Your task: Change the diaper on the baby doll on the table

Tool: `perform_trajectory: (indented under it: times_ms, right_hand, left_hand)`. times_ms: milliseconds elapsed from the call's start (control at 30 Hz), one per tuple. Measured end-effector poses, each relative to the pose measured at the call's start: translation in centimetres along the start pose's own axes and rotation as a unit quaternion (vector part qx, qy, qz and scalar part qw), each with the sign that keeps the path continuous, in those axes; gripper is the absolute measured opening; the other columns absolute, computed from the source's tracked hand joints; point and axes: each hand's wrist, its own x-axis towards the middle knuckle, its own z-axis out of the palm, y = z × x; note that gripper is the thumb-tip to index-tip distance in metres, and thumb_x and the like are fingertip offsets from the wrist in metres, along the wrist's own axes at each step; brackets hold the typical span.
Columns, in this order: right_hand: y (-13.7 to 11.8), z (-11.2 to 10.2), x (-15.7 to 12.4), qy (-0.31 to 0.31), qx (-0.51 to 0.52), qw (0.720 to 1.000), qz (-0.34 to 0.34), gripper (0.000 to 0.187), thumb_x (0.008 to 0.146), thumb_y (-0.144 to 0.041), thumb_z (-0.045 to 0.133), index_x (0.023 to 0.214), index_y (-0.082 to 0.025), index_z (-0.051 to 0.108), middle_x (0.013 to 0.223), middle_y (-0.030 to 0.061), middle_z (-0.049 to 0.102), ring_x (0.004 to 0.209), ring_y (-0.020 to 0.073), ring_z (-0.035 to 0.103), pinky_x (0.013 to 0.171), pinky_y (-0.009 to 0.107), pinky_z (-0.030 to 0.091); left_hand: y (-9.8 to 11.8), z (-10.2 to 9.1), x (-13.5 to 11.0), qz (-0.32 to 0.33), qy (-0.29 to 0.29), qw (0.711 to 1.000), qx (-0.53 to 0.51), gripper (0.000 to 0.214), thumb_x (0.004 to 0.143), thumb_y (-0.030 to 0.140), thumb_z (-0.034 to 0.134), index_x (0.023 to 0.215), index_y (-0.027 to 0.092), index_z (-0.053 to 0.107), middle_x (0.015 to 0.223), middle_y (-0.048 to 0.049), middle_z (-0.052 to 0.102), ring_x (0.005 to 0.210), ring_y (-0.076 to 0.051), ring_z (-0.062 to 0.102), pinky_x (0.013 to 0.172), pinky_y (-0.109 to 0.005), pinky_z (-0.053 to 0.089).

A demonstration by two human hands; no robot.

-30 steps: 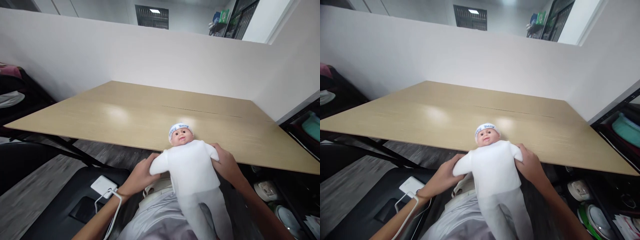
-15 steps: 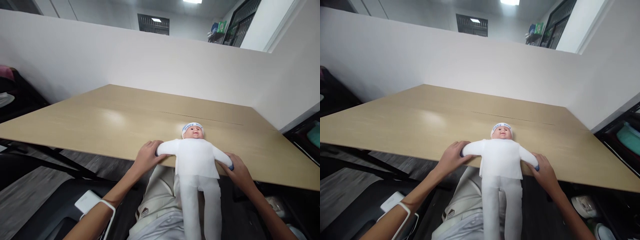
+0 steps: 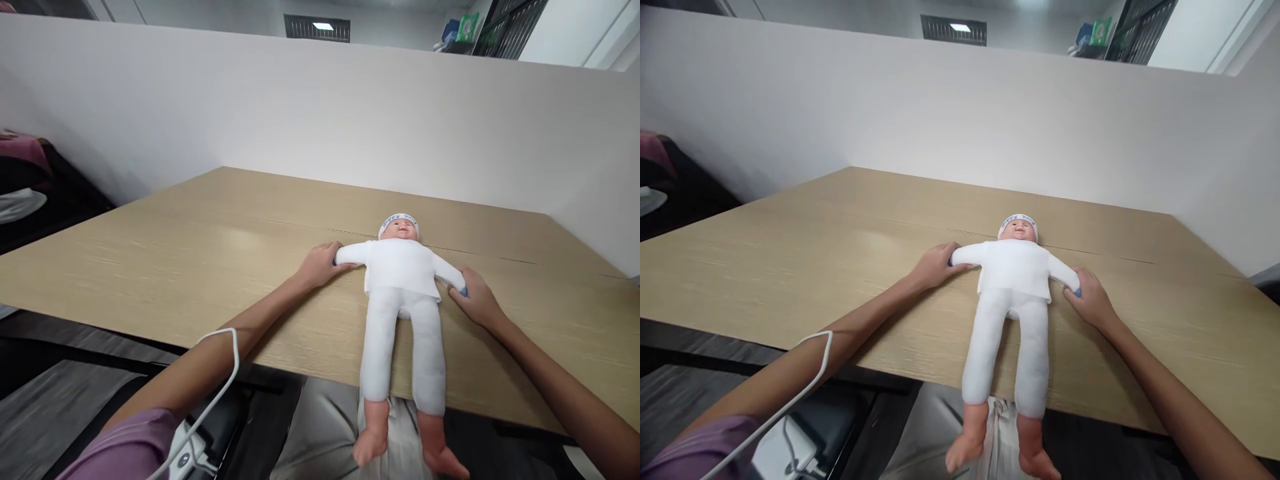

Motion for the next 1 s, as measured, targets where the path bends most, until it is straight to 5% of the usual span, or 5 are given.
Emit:
perform_trajectory:
  times_ms: [200,467,733,1000]
  right_hand:
    - [2.2,2.2,5.0,0.036,-0.024,0.998,-0.043,0.039,0.085,-0.038,0.057,0.117,-0.018,0.065,0.110,0.0165,0.075,0.100,0.0353,0.067,0.091,0.048,0.052]
    - [3.5,3.1,9.1,0.053,0.012,0.998,-0.018,0.044,0.097,-0.052,0.059,0.125,-0.019,0.069,0.121,0.0175,0.076,0.106,0.0363,0.069,0.094,0.049,0.053]
    - [3.0,3.0,8.5,0.040,0.053,0.997,0.034,0.062,0.098,-0.065,0.060,0.140,-0.019,0.066,0.134,0.0170,0.075,0.115,0.0374,0.069,0.098,0.050,0.054]
    - [3.9,3.3,8.7,0.040,0.037,0.999,0.003,0.057,0.099,-0.061,0.060,0.138,-0.020,0.066,0.128,0.0168,0.076,0.111,0.0357,0.071,0.098,0.049,0.055]
  left_hand:
    - [-2.9,1.6,4.5,0.017,0.063,0.998,0.007,0.067,0.096,0.076,0.064,0.127,0.016,0.066,0.121,-0.0155,0.076,0.113,-0.035,0.066,0.101,-0.047,0.050]
    - [-5.7,2.5,9.4,0.039,0.078,0.996,-0.011,0.070,0.094,0.077,0.063,0.131,0.017,0.065,0.126,-0.0161,0.076,0.116,-0.036,0.066,0.104,-0.050,0.051]
    - [-6.7,2.7,9.0,0.056,0.052,0.996,-0.047,0.075,0.095,0.078,0.061,0.139,0.017,0.063,0.129,-0.0159,0.074,0.121,-0.036,0.066,0.105,-0.051,0.054]
    - [-6.2,2.7,8.8,0.054,0.072,0.995,-0.035,0.069,0.096,0.072,0.063,0.139,0.018,0.064,0.130,-0.0152,0.075,0.121,-0.037,0.066,0.107,-0.052,0.053]
